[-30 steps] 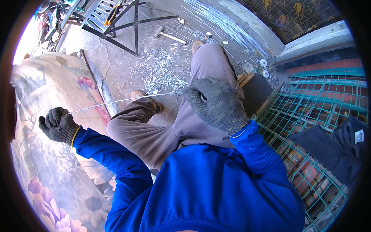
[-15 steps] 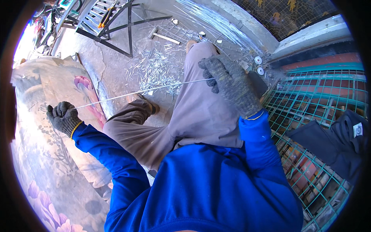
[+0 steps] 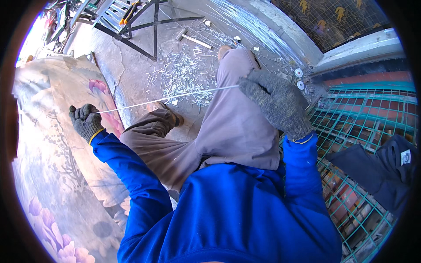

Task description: Cutting metal wire into small pieces using pliers on a fabrication floor.

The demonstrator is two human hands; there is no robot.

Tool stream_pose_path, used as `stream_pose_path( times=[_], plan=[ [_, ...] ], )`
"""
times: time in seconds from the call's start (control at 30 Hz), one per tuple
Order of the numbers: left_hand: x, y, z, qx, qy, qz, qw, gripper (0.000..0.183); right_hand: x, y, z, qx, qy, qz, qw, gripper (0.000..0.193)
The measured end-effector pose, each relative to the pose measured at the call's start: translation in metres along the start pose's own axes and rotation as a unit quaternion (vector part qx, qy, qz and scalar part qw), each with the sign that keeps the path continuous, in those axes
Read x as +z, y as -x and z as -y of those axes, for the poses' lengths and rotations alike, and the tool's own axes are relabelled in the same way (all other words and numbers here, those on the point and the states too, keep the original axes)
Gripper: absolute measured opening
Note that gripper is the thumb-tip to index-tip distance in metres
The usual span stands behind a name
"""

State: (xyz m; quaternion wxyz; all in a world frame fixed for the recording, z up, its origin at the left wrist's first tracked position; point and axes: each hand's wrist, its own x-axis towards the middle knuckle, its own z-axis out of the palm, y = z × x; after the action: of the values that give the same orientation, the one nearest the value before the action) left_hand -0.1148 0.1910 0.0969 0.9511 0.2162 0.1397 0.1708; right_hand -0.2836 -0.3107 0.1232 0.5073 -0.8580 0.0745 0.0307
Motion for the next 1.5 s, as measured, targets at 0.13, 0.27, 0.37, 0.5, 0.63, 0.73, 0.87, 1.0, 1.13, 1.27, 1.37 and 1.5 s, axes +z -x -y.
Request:
stream_pose_path(
  times=[0.13,0.27,0.37,0.5,0.63,0.73,0.87,1.0,1.13,1.27,1.37,1.5],
  plan=[
    [0.017,0.012,-0.010,0.042,0.003,0.068,0.997,0.018,-0.004,0.008,0.012,-0.070,0.199,0.083,0.974,0.030],
    [0.054,0.038,-0.007,0.041,0.008,0.099,0.994,0.034,0.014,0.016,-0.019,-0.256,0.299,0.078,0.916,0.026],
    [0.075,0.053,-0.004,-0.023,0.026,0.160,0.986,0.049,0.040,0.028,-0.046,-0.371,0.447,0.084,0.809,0.035],
    [0.089,0.068,0.010,-0.078,0.023,0.255,0.964,0.052,0.077,0.022,-0.044,-0.041,-0.137,0.205,0.968,0.044],
    [0.101,0.078,0.007,-0.010,0.008,0.198,0.980,0.052,0.085,0.005,-0.006,-0.372,0.242,0.151,0.883,0.032],
    [0.100,0.078,0.008,-0.039,0.022,0.248,0.968,0.050,0.094,0.007,0.008,-0.227,0.065,0.120,0.964,0.027],
    [0.101,0.078,0.011,-0.076,0.012,0.291,0.954,0.048,0.099,0.010,0.012,-0.124,0.012,0.122,0.985,0.029],
    [0.098,0.081,0.019,-0.064,0.004,0.242,0.968,0.047,0.100,0.012,0.031,-0.121,0.018,0.092,0.988,0.031],
    [0.097,0.082,0.023,-0.053,0.006,0.221,0.974,0.055,0.109,0.013,0.031,-0.116,-0.037,0.046,0.991,0.032],
    [0.096,0.079,0.025,-0.023,-0.019,0.197,0.980,0.056,0.110,0.016,0.031,-0.129,-0.018,0.036,0.991,0.031],
    [0.093,0.080,0.026,-0.129,0.016,0.250,0.959,0.057,0.109,0.019,0.029,-0.132,-0.006,0.029,0.991,0.030],
    [0.083,0.069,0.023,-0.195,0.034,0.294,0.935,0.058,0.110,0.020,0.025,-0.159,0.026,0.029,0.986,0.029]
  ],
)
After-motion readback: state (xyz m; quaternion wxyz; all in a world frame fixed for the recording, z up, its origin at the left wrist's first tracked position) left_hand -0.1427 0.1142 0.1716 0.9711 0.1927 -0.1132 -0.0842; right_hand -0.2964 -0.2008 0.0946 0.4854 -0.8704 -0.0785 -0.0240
